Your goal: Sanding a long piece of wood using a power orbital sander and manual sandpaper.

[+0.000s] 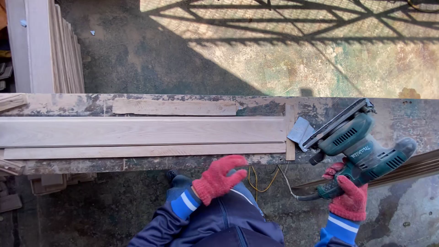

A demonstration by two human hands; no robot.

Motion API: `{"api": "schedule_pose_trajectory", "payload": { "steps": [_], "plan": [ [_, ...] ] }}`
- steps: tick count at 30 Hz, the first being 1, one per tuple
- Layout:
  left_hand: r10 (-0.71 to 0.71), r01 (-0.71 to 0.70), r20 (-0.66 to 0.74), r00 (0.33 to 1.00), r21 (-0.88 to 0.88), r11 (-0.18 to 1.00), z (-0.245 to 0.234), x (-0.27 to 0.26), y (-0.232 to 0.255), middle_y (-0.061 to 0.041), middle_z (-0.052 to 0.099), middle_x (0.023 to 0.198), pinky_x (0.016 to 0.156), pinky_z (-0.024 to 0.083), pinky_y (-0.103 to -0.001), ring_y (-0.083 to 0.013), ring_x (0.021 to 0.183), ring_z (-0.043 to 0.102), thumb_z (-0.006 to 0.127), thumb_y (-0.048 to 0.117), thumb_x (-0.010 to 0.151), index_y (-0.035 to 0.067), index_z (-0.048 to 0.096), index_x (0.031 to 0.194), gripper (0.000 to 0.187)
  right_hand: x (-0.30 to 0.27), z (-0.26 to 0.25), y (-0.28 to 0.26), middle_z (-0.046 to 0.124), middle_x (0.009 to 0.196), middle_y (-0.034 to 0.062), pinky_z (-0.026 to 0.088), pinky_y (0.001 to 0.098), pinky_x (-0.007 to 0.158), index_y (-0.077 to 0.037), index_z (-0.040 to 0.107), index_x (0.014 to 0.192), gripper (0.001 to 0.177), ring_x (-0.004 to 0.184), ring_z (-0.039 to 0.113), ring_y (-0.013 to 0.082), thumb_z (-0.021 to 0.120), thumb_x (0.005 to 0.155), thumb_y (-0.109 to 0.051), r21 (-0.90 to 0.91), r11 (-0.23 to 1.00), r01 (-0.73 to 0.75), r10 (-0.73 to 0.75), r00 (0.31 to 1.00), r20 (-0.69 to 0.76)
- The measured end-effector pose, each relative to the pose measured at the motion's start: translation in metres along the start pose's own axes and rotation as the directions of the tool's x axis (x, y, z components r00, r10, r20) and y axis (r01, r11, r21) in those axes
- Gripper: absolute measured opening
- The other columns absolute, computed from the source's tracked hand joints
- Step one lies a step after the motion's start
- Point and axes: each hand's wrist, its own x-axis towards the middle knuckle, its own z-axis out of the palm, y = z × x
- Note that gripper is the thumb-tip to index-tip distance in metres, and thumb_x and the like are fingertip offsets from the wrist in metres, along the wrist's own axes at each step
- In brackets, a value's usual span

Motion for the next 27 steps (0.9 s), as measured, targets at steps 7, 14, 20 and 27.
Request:
{"api": "schedule_pose_trajectory", "payload": {
  "steps": [7,14,20,27],
  "plan": [
    [-0.069,0.225,0.516,0.854,-0.246,0.943,-0.041,-0.051,0.065,-0.009,0.068,0.128,0.096,0.055,-0.031,-0.0190,0.113,0.066,0.067,0.038,0.090,0.007,0.061,0.138,0.058,-0.108,0.159,0.026,0.067,0.098,0.0113,0.056,0.0295,0.068,-0.002,0.054,0.140,0.070,0.078,0.064,0.0216,0.068,0.071,0.003,-0.084,0.992,-0.091,0.103,0.984,0.147],
    [-0.375,0.438,0.229,0.898,-0.390,0.810,-0.124,-0.095,0.059,-0.011,0.067,0.116,0.093,0.054,-0.033,-0.0204,0.103,0.064,0.076,0.045,0.069,0.003,0.058,0.133,0.078,-0.154,0.295,0.095,0.073,0.095,0.0174,0.050,0.0351,0.065,0.005,0.068,0.117,0.047,0.076,0.063,0.0242,0.075,0.071,0.004,-0.559,0.824,-0.094,0.272,0.931,0.243],
    [-0.713,0.527,-0.064,0.698,-0.628,0.573,-0.165,-0.100,0.031,-0.010,0.074,0.123,0.095,0.059,-0.027,-0.0190,0.108,0.072,0.084,0.050,0.058,0.001,0.068,0.125,0.085,-0.142,0.393,0.115,0.079,0.113,0.0091,0.056,0.0329,0.087,-0.006,0.068,0.123,0.056,0.099,0.071,0.0185,0.082,0.069,-0.010,-0.790,0.506,0.347,0.348,0.756,0.554],
    [-0.846,0.097,-0.041,0.531,-0.989,0.108,-0.225,-0.050,-0.015,-0.022,0.069,0.131,0.107,0.053,-0.040,-0.0328,0.127,0.065,0.105,0.041,0.064,-0.002,0.057,0.144,0.102,-0.117,0.533,0.130,0.074,0.094,0.0104,0.058,0.0510,0.088,-0.021,0.065,0.109,0.028,0.100,0.073,0.0385,0.066,0.083,-0.032,-0.818,0.027,0.574,0.531,0.685,0.498]
  ]
}}
